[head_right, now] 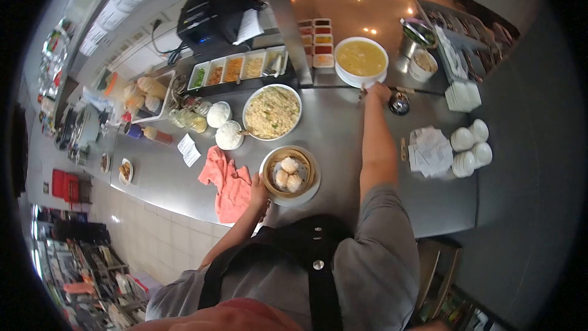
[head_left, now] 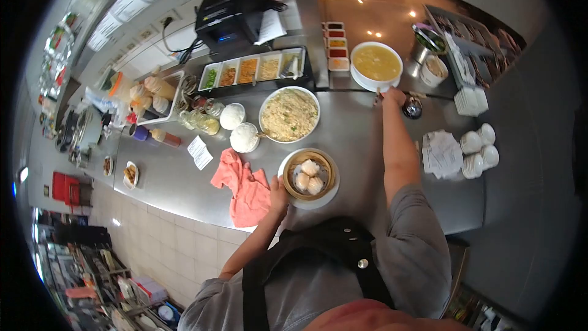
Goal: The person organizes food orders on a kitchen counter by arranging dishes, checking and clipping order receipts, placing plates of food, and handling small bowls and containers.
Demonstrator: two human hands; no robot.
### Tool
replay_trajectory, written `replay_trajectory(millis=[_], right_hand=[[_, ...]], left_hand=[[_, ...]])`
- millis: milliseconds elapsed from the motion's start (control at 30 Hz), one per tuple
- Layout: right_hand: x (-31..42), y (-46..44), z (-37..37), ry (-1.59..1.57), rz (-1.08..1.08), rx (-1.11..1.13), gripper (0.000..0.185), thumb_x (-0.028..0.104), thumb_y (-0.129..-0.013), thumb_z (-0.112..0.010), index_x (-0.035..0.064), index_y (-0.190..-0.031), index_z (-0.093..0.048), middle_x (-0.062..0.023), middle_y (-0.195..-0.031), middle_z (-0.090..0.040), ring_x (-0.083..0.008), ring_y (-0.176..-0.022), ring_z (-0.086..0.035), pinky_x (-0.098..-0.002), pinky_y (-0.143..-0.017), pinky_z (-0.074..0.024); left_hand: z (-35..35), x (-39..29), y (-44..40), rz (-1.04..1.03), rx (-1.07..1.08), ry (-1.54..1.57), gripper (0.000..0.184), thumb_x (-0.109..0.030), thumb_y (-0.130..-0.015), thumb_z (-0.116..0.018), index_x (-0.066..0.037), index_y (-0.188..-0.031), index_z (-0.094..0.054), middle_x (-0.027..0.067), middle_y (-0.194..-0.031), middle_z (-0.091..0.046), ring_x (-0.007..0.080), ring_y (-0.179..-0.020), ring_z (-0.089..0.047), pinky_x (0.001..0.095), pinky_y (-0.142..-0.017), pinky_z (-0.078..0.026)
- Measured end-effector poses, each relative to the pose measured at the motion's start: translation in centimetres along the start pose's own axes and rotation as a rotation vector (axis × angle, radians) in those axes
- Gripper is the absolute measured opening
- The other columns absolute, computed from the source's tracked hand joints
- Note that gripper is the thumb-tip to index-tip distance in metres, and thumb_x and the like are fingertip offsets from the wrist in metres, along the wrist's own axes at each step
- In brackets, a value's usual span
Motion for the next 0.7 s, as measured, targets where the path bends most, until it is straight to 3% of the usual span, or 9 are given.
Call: replay_trajectory(millis=[100,200,300,367,400,433,467,567,700], right_hand=[[-3.3,-8.3,-1.3,-0.192,-0.034,0.266,0.021,0.002,-0.082,-0.064,-0.0046,-0.102,-0.064,-0.0165,-0.097,-0.065,-0.0290,-0.082,-0.065,-0.0356,-0.064,-0.0572],[0.0,-2.4,1.7,-0.032,0.126,0.600,0.025,0.003,-0.083,-0.062,-0.0026,-0.107,-0.062,-0.0137,-0.093,-0.064,-0.0254,-0.078,-0.063,-0.0301,-0.062,-0.0540],[-0.1,-1.2,6.1,0.645,0.706,0.611,0.027,0.007,-0.082,-0.062,-0.0012,-0.108,-0.062,-0.0140,-0.087,-0.065,-0.0297,-0.079,-0.063,-0.0349,-0.072,-0.0519],[1.4,3.8,11.7,0.943,1.089,0.724,0.031,0.005,-0.080,-0.061,0.0008,-0.111,-0.062,-0.0162,-0.084,-0.066,-0.0355,-0.080,-0.063,-0.0404,-0.078,-0.0506],[3.7,8.0,13.9,1.255,1.014,0.767,0.031,0.005,-0.081,-0.059,0.0016,-0.111,-0.063,-0.0183,-0.094,-0.065,-0.0366,-0.091,-0.062,-0.0415,-0.085,-0.0488],[4.9,11.5,16.0,1.568,0.915,0.799,0.032,0.005,-0.081,-0.058,0.0023,-0.112,-0.064,-0.0204,-0.105,-0.065,-0.0377,-0.102,-0.060,-0.0426,-0.092,-0.0471],[4.2,13.1,18.5,1.565,0.921,0.765,0.035,0.003,-0.081,-0.056,0.0043,-0.116,-0.063,-0.0208,-0.116,-0.059,-0.0382,-0.111,-0.054,-0.0437,-0.095,-0.0448],[2.7,16.6,23.3,1.575,0.916,0.699,0.042,0.001,-0.081,-0.054,0.0067,-0.123,-0.058,-0.0210,-0.132,-0.049,-0.0397,-0.123,-0.044,-0.0457,-0.100,-0.0403],[1.7,18.2,26.3,1.542,1.024,0.583,0.046,-0.001,-0.084,-0.048,0.0075,-0.129,-0.052,-0.0208,-0.136,-0.044,-0.0407,-0.125,-0.041,-0.0476,-0.103,-0.0374]], left_hand=[[1.0,1.0,-1.3,-0.179,-0.008,-0.434,0.032,-0.029,-0.099,-0.040,-0.003,-0.110,-0.055,0.0157,-0.078,-0.063,0.0247,-0.069,-0.061,0.0388,-0.064,-0.049],[2.6,2.0,-3.0,-0.286,-0.043,-0.543,0.024,-0.021,-0.093,-0.048,0.000,-0.102,-0.059,0.0192,-0.082,-0.065,0.0266,-0.076,-0.065,0.0371,-0.069,-0.050],[3.6,-2.6,-1.9,-0.320,-0.005,-0.523,0.020,-0.017,-0.090,-0.053,0.002,-0.094,-0.060,0.0261,-0.085,-0.064,0.0384,-0.081,-0.065,0.0440,-0.073,-0.050],[5.3,-5.3,-3.4,-0.601,0.005,-0.967,0.017,-0.016,-0.087,-0.057,0.001,-0.091,-0.061,0.0246,-0.086,-0.064,0.0402,-0.080,-0.064,0.0450,-0.072,-0.050],[5.3,-10.6,-2.7,-0.486,0.031,-0.951,0.016,-0.015,-0.088,-0.057,0.000,-0.092,-0.061,0.0231,-0.086,-0.065,0.0421,-0.079,-0.063,0.0450,-0.076,-0.049],[5.1,-15.4,-1.5,-0.596,-0.066,-0.763,0.018,-0.017,-0.091,-0.056,0.000,-0.096,-0.062,0.0217,-0.089,-0.065,0.0398,-0.080,-0.064,0.0422,-0.077,-0.049],[5.0,-19.9,-1.5,-0.980,-0.110,-0.560,0.020,-0.017,-0.091,-0.058,-0.001,-0.102,-0.062,0.0181,-0.092,-0.065,0.0322,-0.081,-0.064,0.0378,-0.078,-0.049],[4.3,-33.7,0.0,-1.089,0.068,0.094,0.020,-0.018,-0.093,-0.061,-0.002,-0.104,-0.059,0.0030,-0.097,-0.063,0.0090,-0.086,-0.058,0.0248,-0.075,-0.047],[2.0,-45.3,-1.4,-1.110,0.191,0.669,0.022,-0.015,-0.089,-0.064,-0.003,-0.102,-0.051,0.0066,-0.095,-0.061,0.0150,-0.092,-0.059,0.0278,-0.081,-0.048]])
Point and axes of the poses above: each hand's wrist, its own y-axis away from the middle knuckle, its own z-axis out of the back of the hand, x = y × z, the point moved 1 cm from there along -y, towards the middle knuckle
